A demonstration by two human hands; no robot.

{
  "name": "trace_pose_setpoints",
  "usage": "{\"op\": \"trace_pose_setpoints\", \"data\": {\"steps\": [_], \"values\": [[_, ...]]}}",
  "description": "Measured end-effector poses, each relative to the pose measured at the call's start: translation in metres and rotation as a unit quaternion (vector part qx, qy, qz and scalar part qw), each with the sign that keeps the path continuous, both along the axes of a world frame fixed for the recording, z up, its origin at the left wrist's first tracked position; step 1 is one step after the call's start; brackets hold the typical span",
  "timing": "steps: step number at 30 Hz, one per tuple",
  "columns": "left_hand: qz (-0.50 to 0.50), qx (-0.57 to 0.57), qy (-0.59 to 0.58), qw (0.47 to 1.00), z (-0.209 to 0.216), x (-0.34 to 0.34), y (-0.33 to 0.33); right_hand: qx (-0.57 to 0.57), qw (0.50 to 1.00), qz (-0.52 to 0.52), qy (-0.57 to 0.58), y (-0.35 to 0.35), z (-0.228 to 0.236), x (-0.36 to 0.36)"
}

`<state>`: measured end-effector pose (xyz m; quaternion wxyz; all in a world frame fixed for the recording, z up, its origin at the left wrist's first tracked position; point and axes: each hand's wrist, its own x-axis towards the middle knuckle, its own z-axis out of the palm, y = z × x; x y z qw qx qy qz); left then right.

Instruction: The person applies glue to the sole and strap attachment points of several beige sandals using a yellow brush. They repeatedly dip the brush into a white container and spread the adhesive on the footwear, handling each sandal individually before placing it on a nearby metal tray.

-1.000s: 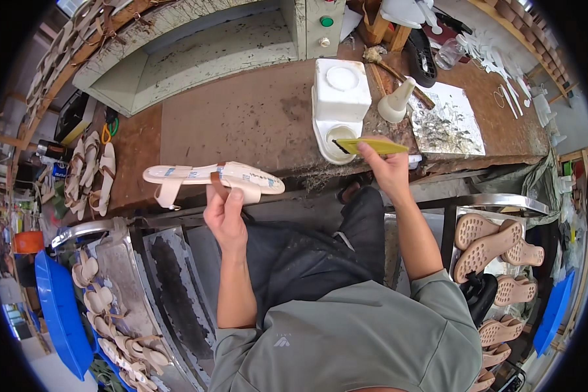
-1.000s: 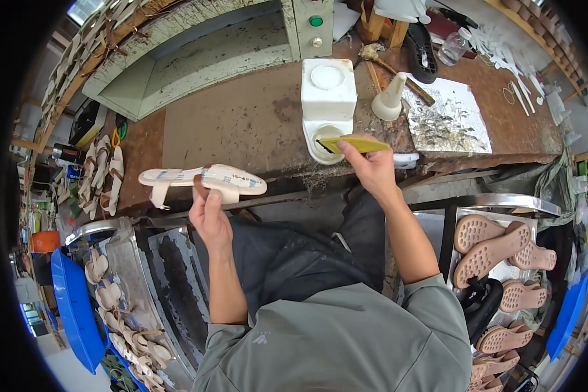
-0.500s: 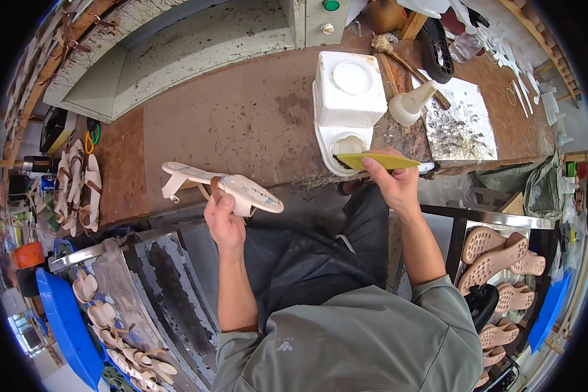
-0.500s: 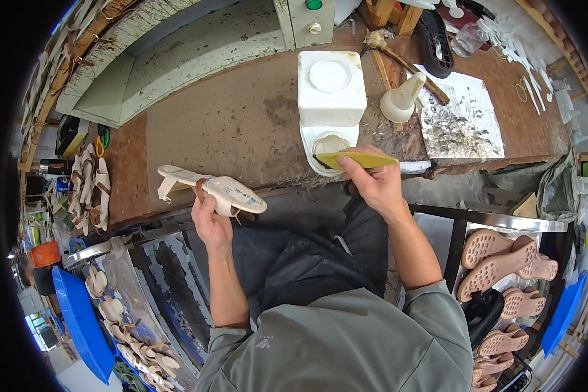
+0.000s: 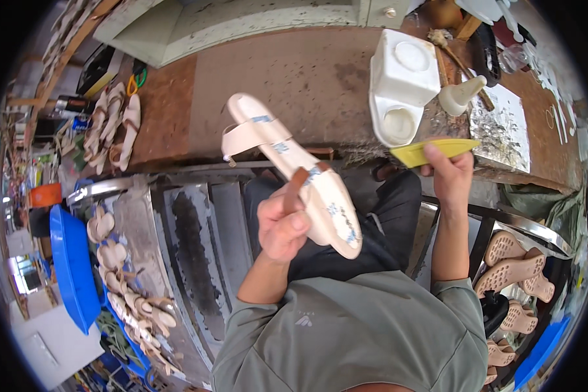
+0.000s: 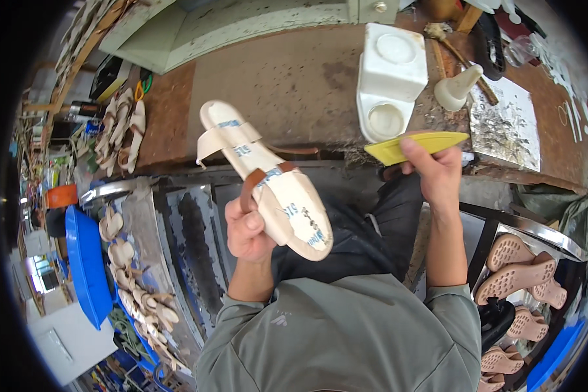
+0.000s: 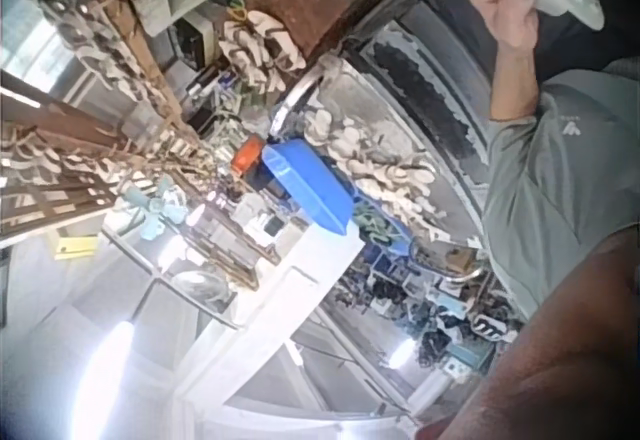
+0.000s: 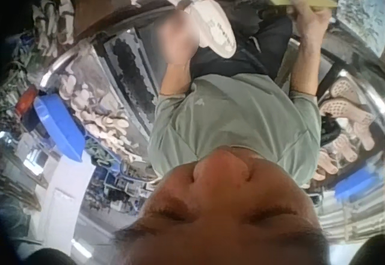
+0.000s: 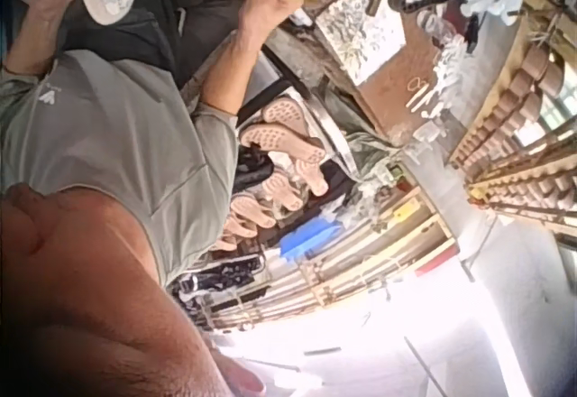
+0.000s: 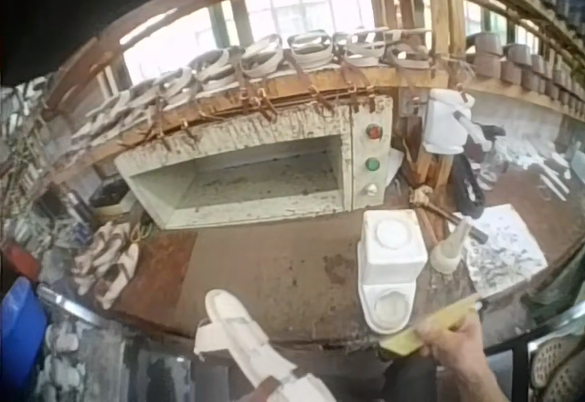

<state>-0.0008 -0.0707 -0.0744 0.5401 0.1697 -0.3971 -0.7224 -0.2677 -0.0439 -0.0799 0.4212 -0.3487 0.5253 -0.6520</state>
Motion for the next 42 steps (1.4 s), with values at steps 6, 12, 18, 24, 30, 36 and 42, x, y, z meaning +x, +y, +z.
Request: {"op": "trace_pose_setpoints", "data": {"steps": [6, 12, 18, 24, 30, 36, 42], "values": [[-0.042, 0.01, 0.034, 0.998, 0.037, 0.0, 0.033, -0.202, 0.974, 0.075, -0.066, 0.039, 0.058, 0.072], [-0.05, -0.001, 0.028, 0.998, 0.053, 0.012, 0.058, -0.283, 0.95, 0.107, 0.07, 0.05, 0.08, 0.094], [-0.048, -0.025, 0.024, 0.998, 0.062, 0.022, 0.071, -0.353, 0.912, 0.136, 0.158, 0.06, 0.091, 0.102], [-0.068, -0.036, 0.02, 0.997, 0.066, 0.029, 0.076, -0.368, 0.902, 0.137, 0.182, 0.071, 0.094, 0.106], [-0.069, -0.022, 0.033, 0.997, 0.071, 0.026, 0.08, -0.378, 0.896, 0.132, 0.19, 0.08, 0.096, 0.106], [-0.077, -0.032, 0.041, 0.996, 0.067, 0.026, 0.081, -0.402, 0.881, 0.131, 0.211, 0.086, 0.093, 0.104], [-0.085, -0.026, 0.033, 0.995, 0.071, 0.024, 0.082, -0.425, 0.875, 0.122, 0.199, 0.096, 0.088, 0.103]]}}
